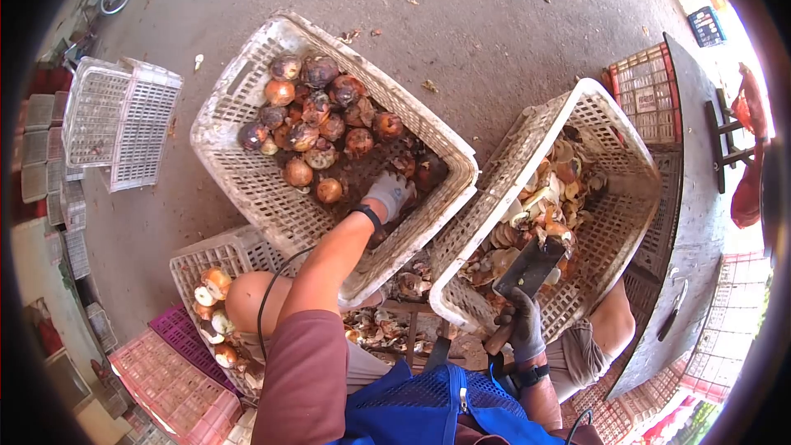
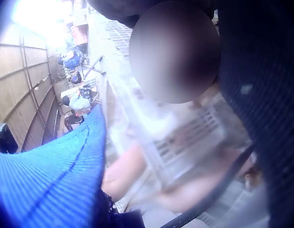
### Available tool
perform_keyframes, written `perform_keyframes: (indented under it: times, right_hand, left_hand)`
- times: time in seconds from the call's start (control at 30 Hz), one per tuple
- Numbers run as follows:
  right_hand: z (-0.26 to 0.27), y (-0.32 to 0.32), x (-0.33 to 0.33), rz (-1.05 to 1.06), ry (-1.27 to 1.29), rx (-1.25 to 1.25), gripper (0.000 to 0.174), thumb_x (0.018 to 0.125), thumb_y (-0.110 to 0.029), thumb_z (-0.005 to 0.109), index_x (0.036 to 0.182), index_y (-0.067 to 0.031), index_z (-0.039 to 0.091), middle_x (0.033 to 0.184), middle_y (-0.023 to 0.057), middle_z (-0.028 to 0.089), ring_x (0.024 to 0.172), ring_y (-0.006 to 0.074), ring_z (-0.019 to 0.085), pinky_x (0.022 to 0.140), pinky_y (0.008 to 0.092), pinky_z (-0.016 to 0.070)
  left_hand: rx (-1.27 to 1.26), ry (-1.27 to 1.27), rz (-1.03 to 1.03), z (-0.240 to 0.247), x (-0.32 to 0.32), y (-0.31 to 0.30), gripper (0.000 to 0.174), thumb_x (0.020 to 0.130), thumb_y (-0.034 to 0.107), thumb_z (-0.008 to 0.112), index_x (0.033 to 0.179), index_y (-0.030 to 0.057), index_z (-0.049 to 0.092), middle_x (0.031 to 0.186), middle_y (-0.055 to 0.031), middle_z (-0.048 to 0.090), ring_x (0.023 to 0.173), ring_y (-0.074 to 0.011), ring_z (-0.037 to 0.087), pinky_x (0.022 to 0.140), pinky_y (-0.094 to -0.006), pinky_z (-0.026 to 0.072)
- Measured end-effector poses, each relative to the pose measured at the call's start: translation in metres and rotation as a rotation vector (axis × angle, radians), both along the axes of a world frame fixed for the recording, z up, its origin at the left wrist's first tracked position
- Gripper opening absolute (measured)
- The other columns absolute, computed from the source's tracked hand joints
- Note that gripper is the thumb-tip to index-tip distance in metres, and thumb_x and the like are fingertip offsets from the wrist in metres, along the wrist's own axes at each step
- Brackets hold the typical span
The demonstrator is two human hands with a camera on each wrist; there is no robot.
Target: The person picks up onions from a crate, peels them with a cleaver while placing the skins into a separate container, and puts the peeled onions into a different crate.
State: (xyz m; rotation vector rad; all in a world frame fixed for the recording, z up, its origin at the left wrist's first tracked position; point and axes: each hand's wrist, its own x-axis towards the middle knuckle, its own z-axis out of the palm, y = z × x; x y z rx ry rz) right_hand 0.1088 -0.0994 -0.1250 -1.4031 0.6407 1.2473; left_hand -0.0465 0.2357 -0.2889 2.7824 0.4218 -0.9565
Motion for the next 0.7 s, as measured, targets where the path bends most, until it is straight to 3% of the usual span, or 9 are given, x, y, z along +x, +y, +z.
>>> perform_keyframes:
  times: [0.17, 0.27, 0.3, 0.4, 0.47, 0.53, 0.6, 0.67, 0.7]
  right_hand:
    - [-0.001, -0.001, 0.001, -0.034, 0.058, -0.005, 0.018, 0.089, -0.02, 0.06, 0.1, -0.0077, 0.054, 0.063, -0.0018, 0.042, 0.048, 0.0107, 0.04, 0.047, 0.029, 0.0429]
    - [0.008, 0.002, 0.003, 0.008, 0.053, 0.04, 0.016, 0.088, -0.018, 0.061, 0.098, -0.0073, 0.054, 0.065, -0.0016, 0.042, 0.048, 0.0107, 0.04, 0.046, 0.0289, 0.0427]
    - [0.014, 0.006, 0.002, -0.003, 0.009, 0.018, 0.016, 0.088, -0.017, 0.06, 0.097, -0.0066, 0.054, 0.066, -0.0005, 0.044, 0.047, 0.0114, 0.041, 0.046, 0.029, 0.0427]
    - [0.037, 0.014, 0.001, 0.097, -0.06, 0.021, 0.016, 0.09, -0.021, 0.057, 0.095, -0.0059, 0.058, 0.066, -0.0022, 0.046, 0.051, 0.0092, 0.043, 0.049, 0.0266, 0.0435]
    - [0.038, 0.008, 0.001, 0.099, -0.071, 0.075, 0.015, 0.088, -0.018, 0.06, 0.095, -0.0056, 0.056, 0.066, 0.0006, 0.048, 0.048, 0.0114, 0.044, 0.046, 0.0274, 0.0427]
    - [0.036, 0.003, -0.001, 0.1, -0.121, 0.127, 0.014, 0.087, -0.016, 0.062, 0.094, -0.0057, 0.055, 0.065, 0.0016, 0.049, 0.046, 0.0125, 0.045, 0.043, 0.0274, 0.0423]
    - [0.033, -0.002, -0.005, 0.099, -0.216, 0.166, 0.012, 0.087, -0.015, 0.062, 0.092, -0.0062, 0.056, 0.063, 0.001, 0.048, 0.047, 0.0123, 0.046, 0.043, 0.0269, 0.0424]
    - [0.042, -0.004, -0.011, 0.109, -0.423, 0.149, 0.016, 0.088, -0.015, 0.063, 0.101, -0.0046, 0.06, 0.063, -0.0003, 0.052, 0.047, 0.0118, 0.049, 0.045, 0.0272, 0.0435]
    - [0.05, -0.002, -0.012, 0.121, -0.542, 0.146, 0.018, 0.089, -0.014, 0.063, 0.104, -0.004, 0.06, 0.065, -0.0004, 0.054, 0.048, 0.0122, 0.05, 0.046, 0.028, 0.0443]
  left_hand:
    - [-0.042, 0.027, 0.065, -0.015, 0.02, -0.012, 0.058, 0.081, 0.019, 0.061, 0.136, 0.0096, 0.047, 0.126, -0.0212, 0.055, 0.113, -0.0355, 0.057, 0.094, -0.0434, 0.0449]
    - [-0.15, 0.11, 0.36, 0.014, 0.032, -0.001, 0.053, 0.08, 0.021, 0.066, 0.131, 0.0123, 0.052, 0.122, -0.0189, 0.061, 0.112, -0.0315, 0.059, 0.09, -0.0423, 0.0465]
    - [-0.26, 0.046, 0.544, 0.028, 0.03, 0.012, 0.057, 0.072, 0.028, 0.074, 0.123, 0.0084, 0.058, 0.109, -0.0142, 0.066, 0.101, -0.0271, 0.064, 0.085, -0.0373, 0.049]
    - [-0.828, -0.273, 0.948, 0.014, 0.003, 0.057, 0.049, 0.074, 0.027, 0.074, 0.115, 0.0039, 0.06, 0.104, -0.0088, 0.067, 0.097, -0.0215, 0.064, 0.088, -0.0318, 0.0482]
    - [-1.277, -0.465, 1.114, 0.082, 0.003, 0.069, 0.046, 0.077, 0.025, 0.073, 0.115, 0.0013, 0.06, 0.105, -0.0059, 0.065, 0.096, -0.0156, 0.062, 0.09, -0.0295, 0.0471]
    - [-1.763, -0.481, 0.975, 0.127, 0.011, 0.076, 0.047, 0.082, 0.024, 0.07, 0.121, 0.0013, 0.058, 0.109, -0.0072, 0.065, 0.095, -0.0163, 0.062, 0.086, -0.0301, 0.0493]
    - [-1.788, -0.563, 0.954, 0.189, 0.022, 0.055, 0.05, 0.083, 0.032, 0.07, 0.119, 0.0005, 0.056, 0.099, -0.005, 0.065, 0.083, -0.015, 0.061, 0.072, -0.0285, 0.0484]
    - [-1.871, -0.609, 1.032, 0.245, 0.033, 0.021, 0.065, 0.081, 0.035, 0.073, 0.132, 0.0024, 0.05, 0.119, -0.0147, 0.063, 0.099, -0.028, 0.064, 0.079, -0.0361, 0.0533]
    - [-1.932, -0.607, 0.967, 0.259, 0.037, 0.005, 0.062, 0.082, 0.032, 0.072, 0.133, 0.0033, 0.05, 0.125, -0.0125, 0.06, 0.11, -0.0265, 0.06, 0.09, -0.0381, 0.0501]
